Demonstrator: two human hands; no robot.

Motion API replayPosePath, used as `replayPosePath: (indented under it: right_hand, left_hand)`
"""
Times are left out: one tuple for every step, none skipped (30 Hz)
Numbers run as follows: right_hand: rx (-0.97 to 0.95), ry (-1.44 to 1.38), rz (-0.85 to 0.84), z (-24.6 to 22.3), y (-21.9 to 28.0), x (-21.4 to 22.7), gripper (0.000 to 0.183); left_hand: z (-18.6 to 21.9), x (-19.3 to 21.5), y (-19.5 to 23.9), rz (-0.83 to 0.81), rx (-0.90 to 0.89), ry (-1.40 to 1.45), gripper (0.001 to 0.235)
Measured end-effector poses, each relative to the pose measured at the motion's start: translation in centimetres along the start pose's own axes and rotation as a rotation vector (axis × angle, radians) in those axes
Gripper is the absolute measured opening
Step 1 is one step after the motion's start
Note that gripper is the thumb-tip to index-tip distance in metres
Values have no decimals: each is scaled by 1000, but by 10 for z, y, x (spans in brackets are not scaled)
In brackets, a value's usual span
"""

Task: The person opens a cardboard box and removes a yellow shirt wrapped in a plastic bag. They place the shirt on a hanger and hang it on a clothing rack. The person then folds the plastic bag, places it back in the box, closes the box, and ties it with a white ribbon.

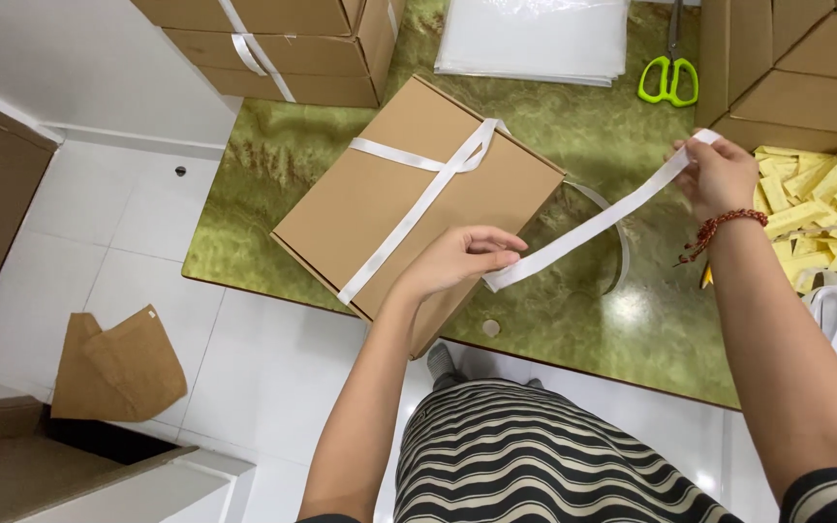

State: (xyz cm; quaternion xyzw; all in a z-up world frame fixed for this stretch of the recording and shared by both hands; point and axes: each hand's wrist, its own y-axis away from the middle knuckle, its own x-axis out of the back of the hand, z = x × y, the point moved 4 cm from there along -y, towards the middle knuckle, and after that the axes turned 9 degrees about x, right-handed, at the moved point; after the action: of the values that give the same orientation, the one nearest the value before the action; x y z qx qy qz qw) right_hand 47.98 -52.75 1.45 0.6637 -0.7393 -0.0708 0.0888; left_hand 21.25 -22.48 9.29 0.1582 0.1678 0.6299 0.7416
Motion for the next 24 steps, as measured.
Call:
replayPosePath:
  right_hand:
    - [2, 1, 2, -2, -3, 1, 3]
    - [64, 108, -70, -6, -6, 0, 2]
    - [127, 214, -142, -9, -7, -1, 1]
    - [128, 214, -140, 1, -13, 0, 1]
    - [154, 320, -139, 9, -18, 1, 36]
    - [181, 425, -137, 17, -24, 2, 71]
    - [182, 427, -140, 15, -12, -5, 71]
    - [151, 539, -169, 13, -1, -13, 77]
    - [119, 650, -201, 13, 12, -23, 84]
    - [121, 651, -207, 14, 25, -35, 84]
    - [195, 689, -261, 13, 37, -50, 81]
    - [269, 725, -316, 13, 50, -66, 78]
    - [273, 723, -322, 26, 45, -81, 78]
    - [367, 718, -393, 38, 41, -100, 61]
    - [461, 710, -461, 49, 38, -119, 45]
    - [465, 708, -467, 41, 59, -139, 45]
    - [504, 778, -518, 32, 79, -162, 34]
    - [543, 847, -569, 23, 101, -185, 27]
    - [550, 845, -572, 31, 100, -206, 27]
    - [635, 769, -590, 37, 101, -228, 24]
    - [720, 692, -610, 44, 103, -251, 22]
    - [726, 689, -616, 48, 99, -268, 22]
    - [778, 705, -619, 50, 95, -286, 29]
    - [830, 719, -622, 53, 93, -305, 36]
  left_hand:
    - [-1, 1, -3, -2, -2, 0, 29]
    - [-2, 4, -5, 66, -9, -24, 32]
    - [-4, 7, -7, 135, -16, -48, 35]
    - [-14, 12, -14, 134, -17, -48, 35]
    - [-25, 20, -22, 199, -7, -80, 36]
    - [-36, 29, -29, 265, 4, -112, 37]
    - [-42, 34, -31, 267, 4, -109, 37]
    - [-48, 42, -33, 324, 25, -69, 38]
    - [-55, 52, -33, 383, 47, -29, 40]
    - [-72, 63, -41, 389, 48, -27, 40]
    - [-86, 78, -48, 452, 10, -23, 39]
    - [-101, 93, -55, 514, -29, -19, 38]
    - [-94, 92, -43, 521, -30, -18, 38]
    - [-86, 92, -31, 545, -47, 60, 38]
    - [-78, 92, -19, 567, -64, 138, 38]
    - [-79, 96, -16, 573, -65, 139, 38]
    - [-80, 100, -14, 572, -66, 159, 37]
    - [-81, 104, -11, 571, -66, 179, 35]
    - [-82, 107, -12, 577, -70, 178, 35]
    - [-84, 110, -13, 578, -68, 169, 35]
    - [-87, 113, -13, 580, -65, 162, 35]
    - [-97, 122, -19, 588, -68, 163, 35]
    - [-107, 131, -24, 580, -62, 171, 36]
    - [-118, 140, -29, 572, -56, 179, 37]
